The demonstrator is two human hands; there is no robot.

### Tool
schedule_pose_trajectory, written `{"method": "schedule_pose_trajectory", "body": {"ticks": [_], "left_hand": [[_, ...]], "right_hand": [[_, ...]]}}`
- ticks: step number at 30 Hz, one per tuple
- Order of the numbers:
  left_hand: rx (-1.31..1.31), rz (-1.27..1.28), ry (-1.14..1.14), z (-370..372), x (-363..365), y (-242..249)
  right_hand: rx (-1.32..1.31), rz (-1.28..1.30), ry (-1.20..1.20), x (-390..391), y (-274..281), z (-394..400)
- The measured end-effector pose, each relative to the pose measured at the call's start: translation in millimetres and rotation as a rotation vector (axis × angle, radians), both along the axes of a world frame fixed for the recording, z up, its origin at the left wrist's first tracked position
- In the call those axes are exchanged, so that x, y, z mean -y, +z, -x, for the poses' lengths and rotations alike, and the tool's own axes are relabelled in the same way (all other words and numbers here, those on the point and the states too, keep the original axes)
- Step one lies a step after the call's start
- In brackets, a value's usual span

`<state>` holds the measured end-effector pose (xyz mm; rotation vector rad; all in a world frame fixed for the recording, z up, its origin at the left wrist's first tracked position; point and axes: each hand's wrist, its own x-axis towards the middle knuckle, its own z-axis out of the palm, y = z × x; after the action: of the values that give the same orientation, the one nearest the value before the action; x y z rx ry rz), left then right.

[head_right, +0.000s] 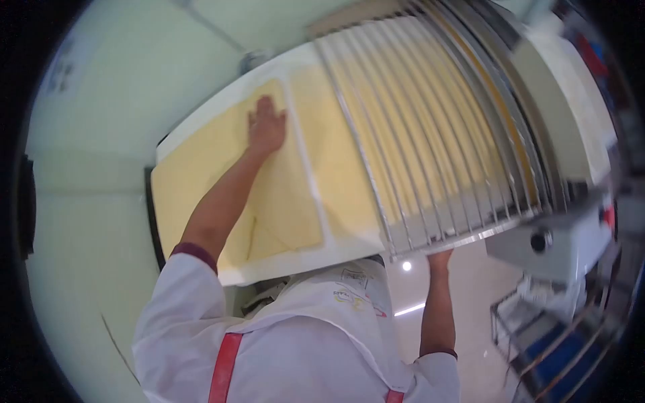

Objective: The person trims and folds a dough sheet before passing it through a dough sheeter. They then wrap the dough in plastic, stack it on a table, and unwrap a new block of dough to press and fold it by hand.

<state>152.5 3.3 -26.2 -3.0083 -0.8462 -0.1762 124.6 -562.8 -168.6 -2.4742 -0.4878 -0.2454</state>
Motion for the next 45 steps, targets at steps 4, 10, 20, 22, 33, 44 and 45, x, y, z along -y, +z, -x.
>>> {"method": "schedule_pose_trajectory", "body": {"ticks": [4, 10, 20, 22, 33, 44, 45], "left_hand": [[0.042, 0.057, -0.039, 17, 17, 5], [0.011, 0.195, -0.023, 65, 93, 28], [-0.057, 0.381, -0.359, 153, 173, 52], [-0.034, 0.483, -0.457, 160, 170, 55], [0.308, 0.425, -0.092, 103, -40, 29], [0.443, 1.87, 0.305, 89, -108, 61], [0.368, 1.809, 0.272, 82, -111, 67]], "right_hand": [[-0.27, 0.307, -0.214, 18, -59, -89], [-0.422, 0.468, -0.378, 24, -87, -113], [-0.44, 0.402, -0.67, 28, -95, -54], [-0.418, 0.343, -0.755, 28, -98, -24], [0.077, -0.821, -1.009, -70, 148, 109], [-0.336, -0.164, 0.419, -518, 217, -24], [-0.235, -0.098, 0.456, -533, 205, -22]]}}
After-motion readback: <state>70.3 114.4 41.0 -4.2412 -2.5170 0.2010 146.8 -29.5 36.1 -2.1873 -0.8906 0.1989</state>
